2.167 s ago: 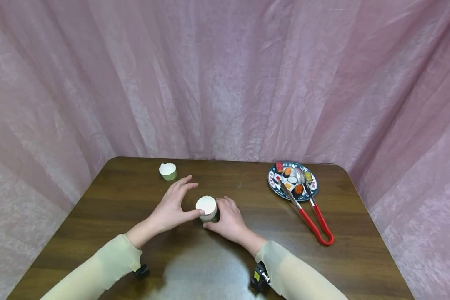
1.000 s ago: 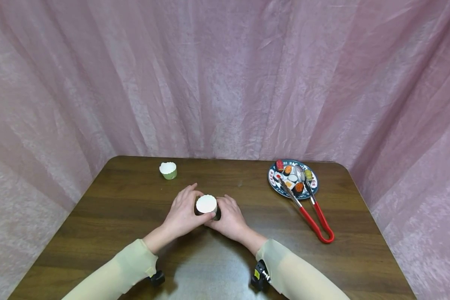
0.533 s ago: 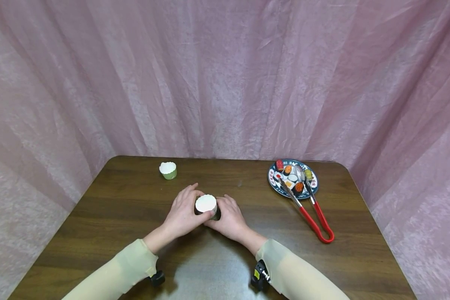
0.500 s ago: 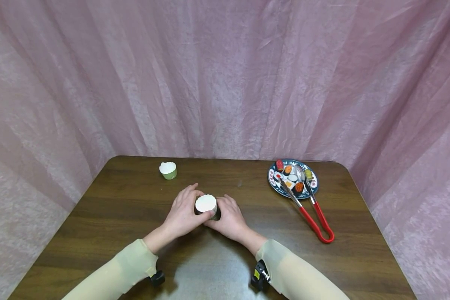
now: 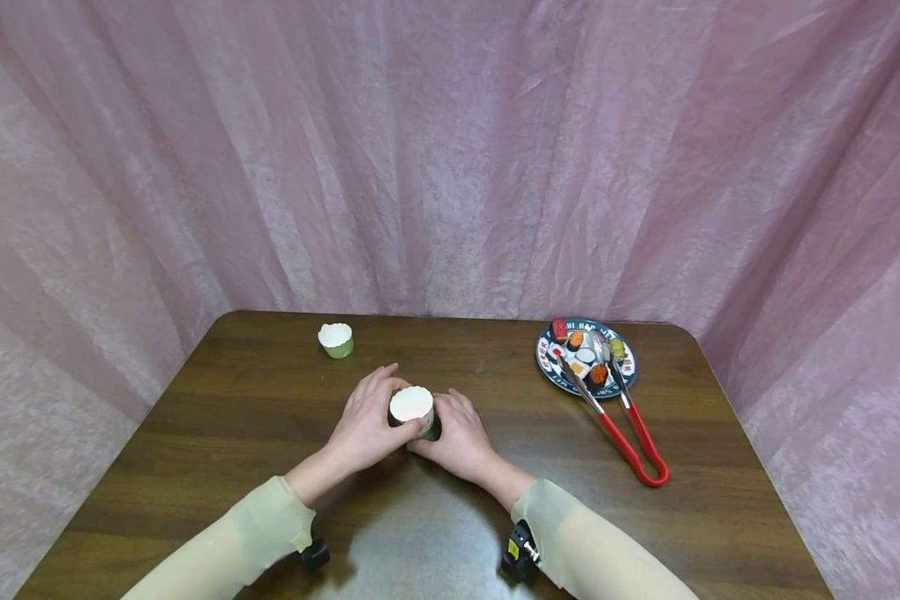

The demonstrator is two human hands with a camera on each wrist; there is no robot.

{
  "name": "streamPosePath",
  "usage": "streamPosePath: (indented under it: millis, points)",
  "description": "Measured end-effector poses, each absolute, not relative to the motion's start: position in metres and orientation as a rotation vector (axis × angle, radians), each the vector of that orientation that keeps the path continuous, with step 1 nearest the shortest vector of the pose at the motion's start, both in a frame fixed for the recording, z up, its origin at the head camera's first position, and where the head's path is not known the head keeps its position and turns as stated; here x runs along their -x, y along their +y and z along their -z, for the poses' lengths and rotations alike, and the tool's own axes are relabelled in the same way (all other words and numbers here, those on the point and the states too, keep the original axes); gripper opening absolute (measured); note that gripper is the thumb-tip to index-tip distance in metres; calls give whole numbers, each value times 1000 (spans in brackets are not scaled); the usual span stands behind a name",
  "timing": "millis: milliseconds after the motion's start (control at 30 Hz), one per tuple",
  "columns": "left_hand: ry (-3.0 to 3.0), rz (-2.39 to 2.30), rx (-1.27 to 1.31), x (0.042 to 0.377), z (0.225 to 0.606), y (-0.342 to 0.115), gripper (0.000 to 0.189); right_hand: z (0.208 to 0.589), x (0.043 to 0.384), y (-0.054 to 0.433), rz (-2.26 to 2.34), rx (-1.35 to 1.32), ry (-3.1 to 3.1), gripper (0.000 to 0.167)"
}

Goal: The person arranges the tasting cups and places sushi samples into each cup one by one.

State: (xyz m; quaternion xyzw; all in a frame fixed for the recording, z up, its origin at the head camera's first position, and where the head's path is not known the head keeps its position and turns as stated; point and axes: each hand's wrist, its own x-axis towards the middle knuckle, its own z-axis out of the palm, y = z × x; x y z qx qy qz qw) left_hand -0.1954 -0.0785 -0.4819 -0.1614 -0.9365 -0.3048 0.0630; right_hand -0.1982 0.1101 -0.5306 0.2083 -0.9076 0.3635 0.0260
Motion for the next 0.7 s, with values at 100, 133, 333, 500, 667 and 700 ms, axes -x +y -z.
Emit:
streamPosePath:
  millis: [100,133,333,500,667,700]
  points:
    - [-2825,926,498,196,481,-79,55,530,199,110,-1108,-645,-2808,74]
    - [-2826,929,500,196,481,-79,55,530,199,110,-1105,-647,-2807,74]
    - [-2831,936,506,197,479,-81,55,529,198,110,-1105,-648,-2806,73]
    - [-2817,940,512,199,476,-83,55,529,198,110,-1107,-642,-2808,72]
    - [-2800,957,512,200,469,-85,55,531,198,110,-1109,-643,-2795,73]
    - [-2795,961,515,200,467,-85,54,531,198,110,-1113,-645,-2789,73]
